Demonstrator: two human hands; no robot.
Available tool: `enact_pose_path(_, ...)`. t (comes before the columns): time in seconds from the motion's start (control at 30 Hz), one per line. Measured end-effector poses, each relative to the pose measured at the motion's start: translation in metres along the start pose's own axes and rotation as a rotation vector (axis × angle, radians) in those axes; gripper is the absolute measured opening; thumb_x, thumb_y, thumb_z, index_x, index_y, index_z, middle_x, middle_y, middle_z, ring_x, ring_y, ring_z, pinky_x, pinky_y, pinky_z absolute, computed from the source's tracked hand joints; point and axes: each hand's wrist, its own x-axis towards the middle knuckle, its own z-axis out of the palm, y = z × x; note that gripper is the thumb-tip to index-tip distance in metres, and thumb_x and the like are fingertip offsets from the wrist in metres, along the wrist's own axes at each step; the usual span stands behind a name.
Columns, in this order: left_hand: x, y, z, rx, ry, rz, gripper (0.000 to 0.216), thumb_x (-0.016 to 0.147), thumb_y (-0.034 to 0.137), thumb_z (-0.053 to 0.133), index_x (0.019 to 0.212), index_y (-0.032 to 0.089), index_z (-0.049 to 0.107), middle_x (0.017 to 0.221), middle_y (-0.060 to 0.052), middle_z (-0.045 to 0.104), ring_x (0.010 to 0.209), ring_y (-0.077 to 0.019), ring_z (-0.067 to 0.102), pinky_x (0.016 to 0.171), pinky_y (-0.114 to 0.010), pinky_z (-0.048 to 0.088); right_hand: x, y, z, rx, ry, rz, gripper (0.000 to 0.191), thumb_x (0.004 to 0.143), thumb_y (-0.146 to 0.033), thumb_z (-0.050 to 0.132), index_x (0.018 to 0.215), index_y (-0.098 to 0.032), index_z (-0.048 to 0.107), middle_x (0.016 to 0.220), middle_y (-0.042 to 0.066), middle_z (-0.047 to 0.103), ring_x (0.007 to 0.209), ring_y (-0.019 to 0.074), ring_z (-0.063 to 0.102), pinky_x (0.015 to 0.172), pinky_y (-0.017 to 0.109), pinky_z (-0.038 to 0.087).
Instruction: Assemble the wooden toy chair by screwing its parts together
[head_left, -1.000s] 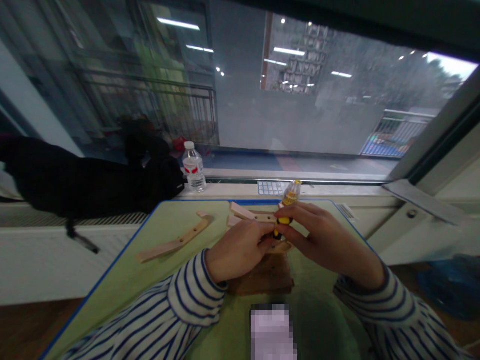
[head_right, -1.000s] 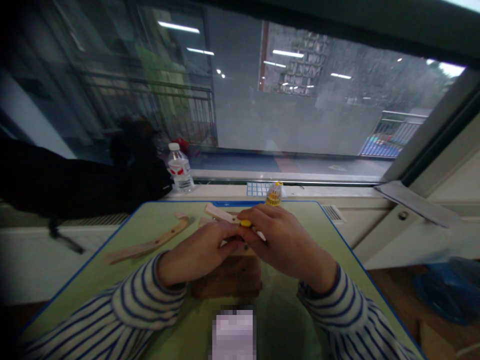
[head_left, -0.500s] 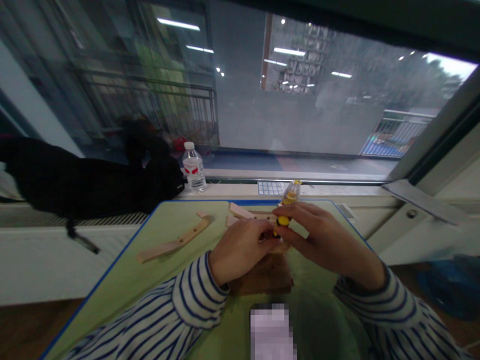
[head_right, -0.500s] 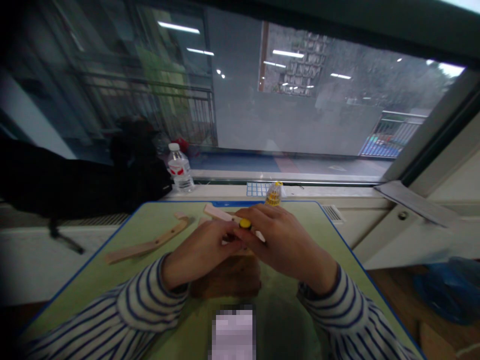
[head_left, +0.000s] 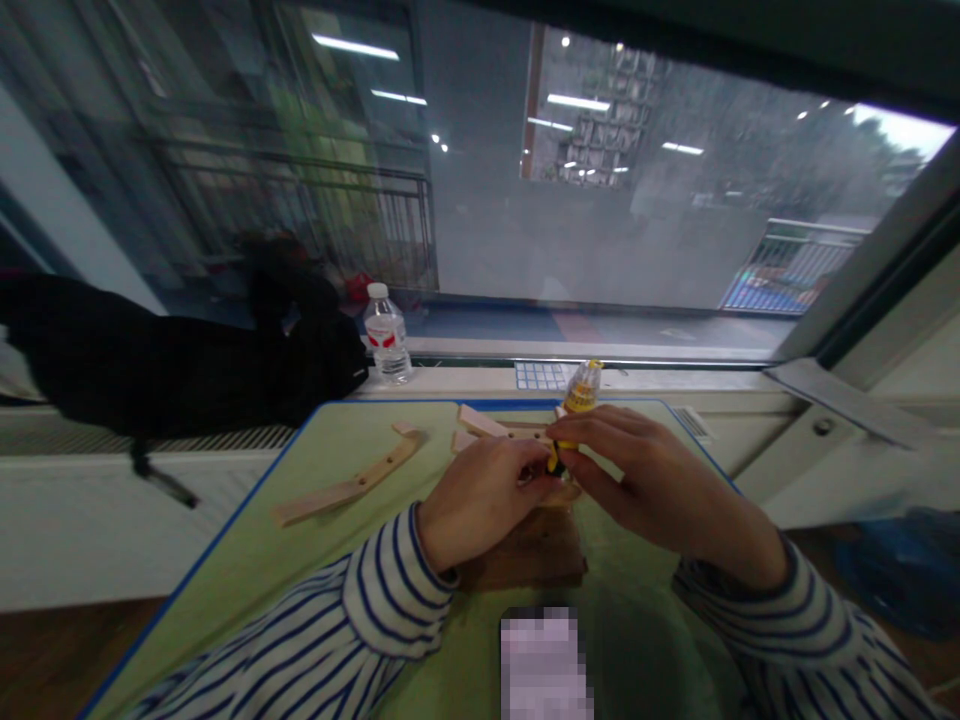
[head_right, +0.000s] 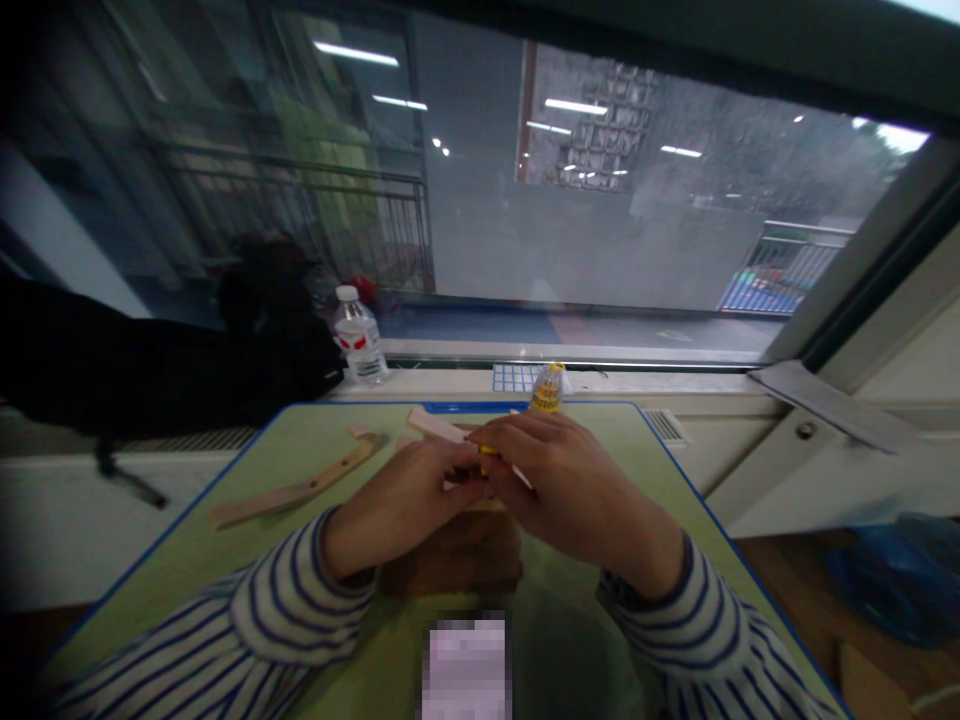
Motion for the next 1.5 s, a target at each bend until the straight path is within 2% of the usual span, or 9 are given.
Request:
enact_pose_path(0.23, 0.0003, -0.0019, 0.0021, 0.001, -0.010, 0.023, 0.015, 0.087, 0.027, 0.052, 0.088, 0.020, 0.066, 0.081, -0.001, 0.067, 0.076, -0.0173, 0.060, 0.068, -0.026, 0.042, -0.0007, 0.0011, 0.0004, -0.039, -0.002, 0.032, 0.020, 0.090, -0.017, 0.052, 0.109, -0.017, 0.059, 0.108, 0.007, 0.067, 0.100, 0.0189, 0.061, 0.089, 0.035, 0.048)
enact_pose_path(0.77, 0.0000, 0.0040, -0.0004, -0.014, -0.032, 0.051, 0.021, 0.088, 0.021, 0.048, 0.099, 0.021, 0.067, 0.097, -0.003, 0.070, 0.089, -0.0196, 0.062, 0.080, -0.031, 0.045, -0.0006, -0.0005, 0.0009, -0.044, -0.018, 0.084, 0.019, 0.092, -0.027, 0.051, 0.107, -0.018, 0.059, 0.103, 0.009, 0.067, 0.097, 0.0205, 0.063, 0.085, 0.035, 0.049)
enact_pose_path(1.0, 0.0000, 0.0035, -0.0014, 0.002, -0.010, -0.006, 0.017, 0.085, 0.032, 0.057, 0.093, 0.021, 0.067, 0.088, -0.002, 0.069, 0.082, -0.0192, 0.062, 0.073, -0.028, 0.045, 0.0003, -0.0006, 0.0010, -0.033, -0.027, 0.089, 0.020, 0.093, -0.029, 0.049, 0.107, -0.017, 0.059, 0.101, 0.008, 0.067, 0.096, 0.0199, 0.063, 0.084, 0.036, 0.049)
enact_pose_path(1.23, -0.0003, 0.0021, -0.0010, 0.017, 0.012, 0.003, 0.017, 0.086, 0.031, 0.054, 0.092, 0.020, 0.067, 0.084, -0.003, 0.068, 0.078, -0.0184, 0.061, 0.068, -0.027, 0.043, 0.0005, -0.0005, 0.0005, -0.010, 0.019, 0.042, 0.024, 0.093, -0.030, 0.050, 0.113, -0.019, 0.057, 0.108, 0.009, 0.067, 0.100, 0.0202, 0.063, 0.087, 0.037, 0.051)
enact_pose_path(1.37, -0.0002, 0.0029, -0.0028, 0.032, 0.000, -0.004, 0.017, 0.087, 0.031, 0.053, 0.087, 0.020, 0.066, 0.080, -0.002, 0.067, 0.074, -0.0176, 0.060, 0.066, -0.027, 0.042, -0.0002, -0.0021, -0.0017, 0.010, 0.013, 0.020, 0.026, 0.091, -0.023, 0.052, 0.116, -0.020, 0.055, 0.115, 0.008, 0.065, 0.105, 0.0202, 0.061, 0.091, 0.038, 0.049)
enact_pose_path(1.5, -0.0003, 0.0026, -0.0027, 0.020, -0.011, -0.006, 0.018, 0.087, 0.031, 0.052, 0.087, 0.020, 0.066, 0.081, -0.002, 0.067, 0.075, -0.0175, 0.060, 0.066, -0.026, 0.042, -0.0010, -0.0024, -0.0019, -0.005, -0.005, 0.017, 0.021, 0.090, -0.017, 0.050, 0.109, -0.019, 0.058, 0.112, 0.007, 0.067, 0.103, 0.0192, 0.061, 0.091, 0.036, 0.048)
